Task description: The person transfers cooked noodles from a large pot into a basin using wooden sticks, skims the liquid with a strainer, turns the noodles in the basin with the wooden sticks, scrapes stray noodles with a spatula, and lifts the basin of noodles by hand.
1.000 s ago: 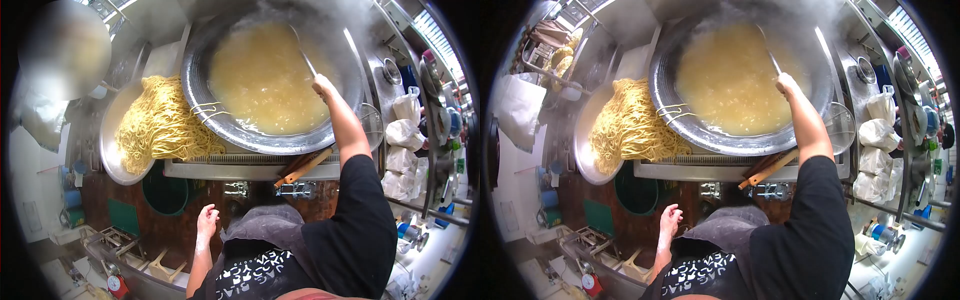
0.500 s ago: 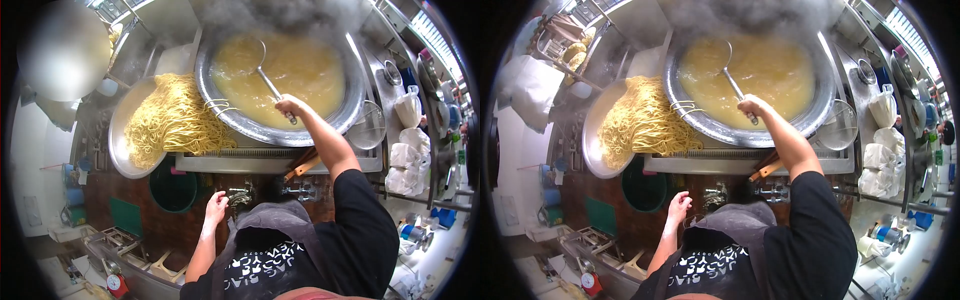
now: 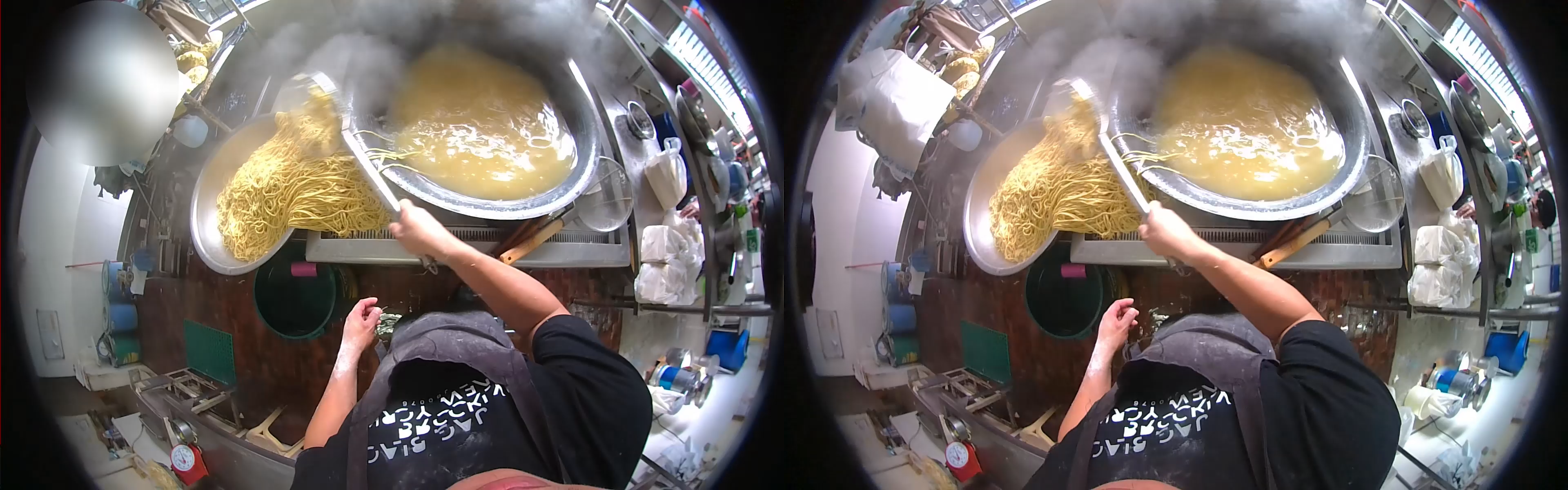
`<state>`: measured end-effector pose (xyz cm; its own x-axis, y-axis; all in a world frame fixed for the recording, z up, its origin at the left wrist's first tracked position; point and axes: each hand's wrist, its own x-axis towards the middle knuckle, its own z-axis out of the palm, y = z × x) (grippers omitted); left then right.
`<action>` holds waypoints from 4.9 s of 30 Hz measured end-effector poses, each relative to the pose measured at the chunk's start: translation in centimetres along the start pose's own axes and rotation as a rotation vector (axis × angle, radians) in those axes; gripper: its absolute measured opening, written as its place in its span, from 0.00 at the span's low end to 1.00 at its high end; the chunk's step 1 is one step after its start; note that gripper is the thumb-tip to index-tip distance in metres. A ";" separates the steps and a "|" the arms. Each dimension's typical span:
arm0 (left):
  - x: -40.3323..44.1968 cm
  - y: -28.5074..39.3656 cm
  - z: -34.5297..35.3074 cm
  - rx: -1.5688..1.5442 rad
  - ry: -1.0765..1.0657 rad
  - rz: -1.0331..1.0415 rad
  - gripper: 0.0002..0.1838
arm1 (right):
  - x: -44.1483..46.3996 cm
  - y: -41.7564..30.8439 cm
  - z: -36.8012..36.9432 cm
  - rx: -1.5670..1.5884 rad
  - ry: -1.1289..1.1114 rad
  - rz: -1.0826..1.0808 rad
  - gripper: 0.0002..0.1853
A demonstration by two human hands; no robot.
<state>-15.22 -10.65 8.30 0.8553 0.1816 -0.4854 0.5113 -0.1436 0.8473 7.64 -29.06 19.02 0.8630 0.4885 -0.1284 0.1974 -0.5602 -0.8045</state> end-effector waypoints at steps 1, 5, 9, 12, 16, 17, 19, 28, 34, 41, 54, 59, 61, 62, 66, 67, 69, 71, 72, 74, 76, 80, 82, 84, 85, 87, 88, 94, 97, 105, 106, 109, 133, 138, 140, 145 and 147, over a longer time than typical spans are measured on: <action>0.2 -0.4 0.0 -0.026 -0.004 0.003 0.19 | 0.0 -1.0 0.9 -0.086 -0.021 -0.046 0.16; 0.6 -0.6 -0.1 -0.087 -0.001 0.018 0.19 | 1.6 -2.4 2.2 -0.205 -0.006 -0.089 0.12; -1.0 1.3 -1.6 0.015 0.102 0.016 0.19 | 3.0 0.9 -1.1 -0.283 0.171 -0.019 0.11; -2.0 0.3 -2.2 -0.032 0.184 -0.011 0.19 | 2.9 8.1 -8.7 -0.340 0.348 0.082 0.09; -2.6 -1.2 -1.4 -0.045 0.189 -0.110 0.19 | 1.0 16.0 -19.4 -0.545 0.554 0.207 0.12; -2.6 -1.5 -1.0 -0.030 0.175 -0.109 0.19 | 1.0 18.5 -21.9 -0.606 0.564 0.287 0.13; -1.8 -1.6 -0.1 0.003 0.148 -0.107 0.19 | 1.5 24.1 -26.8 -0.664 0.584 0.391 0.14; 1.7 1.4 3.0 -0.013 0.089 -0.080 0.18 | 1.8 37.7 -31.9 -0.740 0.367 0.643 0.17; 0.8 0.8 3.4 -0.038 0.067 -0.119 0.21 | 0.8 35.9 -27.3 -0.621 0.005 0.576 0.13; 0.2 -0.5 3.0 -0.021 0.033 -0.103 0.21 | -4.7 29.9 -21.0 -0.440 -0.116 0.499 0.14; 0.2 -1.3 -0.7 -0.014 0.031 -0.020 0.20 | -14.0 15.5 -9.4 0.518 -0.080 0.574 0.06; -1.1 -1.4 -1.3 -0.039 0.052 -0.006 0.19 | -13.9 9.7 -7.0 0.620 -0.052 0.535 0.05; -1.6 -1.7 -1.3 -0.042 0.063 0.009 0.18 | -13.1 7.2 -6.0 0.590 -0.070 0.470 0.05; -1.9 -1.9 -1.3 -0.036 0.064 0.014 0.18 | -12.3 5.7 -5.3 0.465 -0.106 0.445 0.08; -2.5 -2.0 -1.0 -0.057 0.063 0.028 0.18 | -9.9 0.9 -0.4 0.036 0.014 0.153 0.19; -2.5 -1.8 -1.0 -0.067 0.058 0.024 0.18 | -9.2 -0.3 0.7 -0.078 0.038 0.050 0.17; -2.6 -1.4 -1.0 -0.070 0.046 0.025 0.18 | -7.8 -2.9 1.6 -0.124 -0.022 0.023 0.14; -2.8 -1.1 -0.9 -0.070 0.040 0.018 0.18 | -5.5 -1.7 3.7 -0.202 -0.007 -0.088 0.15; -2.9 -0.8 -0.9 -0.067 0.042 0.013 0.18 | -4.9 -2.1 3.7 -0.243 -0.002 -0.143 0.15; -3.0 -0.2 -1.1 -0.075 0.061 0.012 0.17 | -4.9 -1.9 2.3 -0.312 0.051 -0.099 0.13; -3.5 0.1 -1.4 -0.100 0.097 0.014 0.17 | -5.5 -0.9 -0.4 -0.349 0.094 -0.086 0.11; -3.4 -1.8 -1.7 -0.039 0.091 0.017 0.19 | -10.1 1.0 -12.9 -0.434 0.143 0.039 0.17; -3.4 -1.2 -1.1 0.018 0.068 -0.016 0.18 | -13.9 4.2 -19.7 -0.511 0.202 0.002 0.26; -2.6 -0.9 -0.4 0.051 0.015 -0.035 0.18 | -17.6 2.5 -26.5 -0.593 0.073 0.268 0.30; -2.0 -0.9 -0.1 0.073 -0.011 -0.029 0.18 | -19.2 0.7 -28.8 -0.570 0.031 0.371 0.31; -1.0 0.1 0.8 0.095 -0.055 -0.031 0.18 | -22.8 0.6 -32.7 -0.735 0.047 0.322 0.33; 0.0 -0.2 1.1 0.099 -0.063 0.006 0.18 | -23.9 -0.3 -34.1 -0.754 0.016 0.384 0.33; 4.5 2.5 2.3 0.066 -0.110 0.056 0.18 | -25.7 1.6 -37.0 -0.835 -0.080 0.467 0.34; 5.9 2.3 2.7 -0.011 -0.096 0.067 0.19 | -22.8 5.0 -34.0 -0.710 -0.104 0.575 0.37; 3.3 -0.1 3.5 -0.050 -0.010 -0.042 0.20 | -8.3 16.5 -17.3 -0.586 -0.011 0.474 0.22; 2.8 -0.3 3.6 -0.040 0.002 -0.056 0.20 | -5.6 17.1 -16.0 -0.618 -0.016 0.403 0.22; 1.5 -0.3 4.2 -0.034 0.043 -0.092 0.20 | 3.1 20.4 -12.4 -0.426 0.250 0.385 0.23; 4.3 2.0 0.1 0.076 -0.050 0.048 0.19 | -19.4 4.2 -38.0 -0.595 -0.033 0.520 0.33; 4.4 2.1 -0.1 0.070 -0.057 0.042 0.18 | -22.2 4.6 -37.2 -0.480 -0.123 0.594 0.34; 4.3 1.4 -0.1 0.052 -0.051 0.033 0.18 | -22.3 7.1 -35.7 -0.350 -0.168 0.603 0.35; 3.3 -0.7 0.3 -0.020 -0.015 -0.024 0.19 | -18.4 12.7 -25.5 -0.239 -0.112 0.454 0.36; 2.6 0.0 0.7 0.013 0.001 -0.043 0.19 | -15.5 14.7 -20.6 -0.267 -0.095 0.352 0.33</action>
<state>-12.93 -10.87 6.83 0.8324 0.1889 -0.5210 0.5486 -0.1486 0.8227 6.74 -58.66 21.13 0.8552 0.2895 -0.4300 0.0234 -0.8502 -0.5260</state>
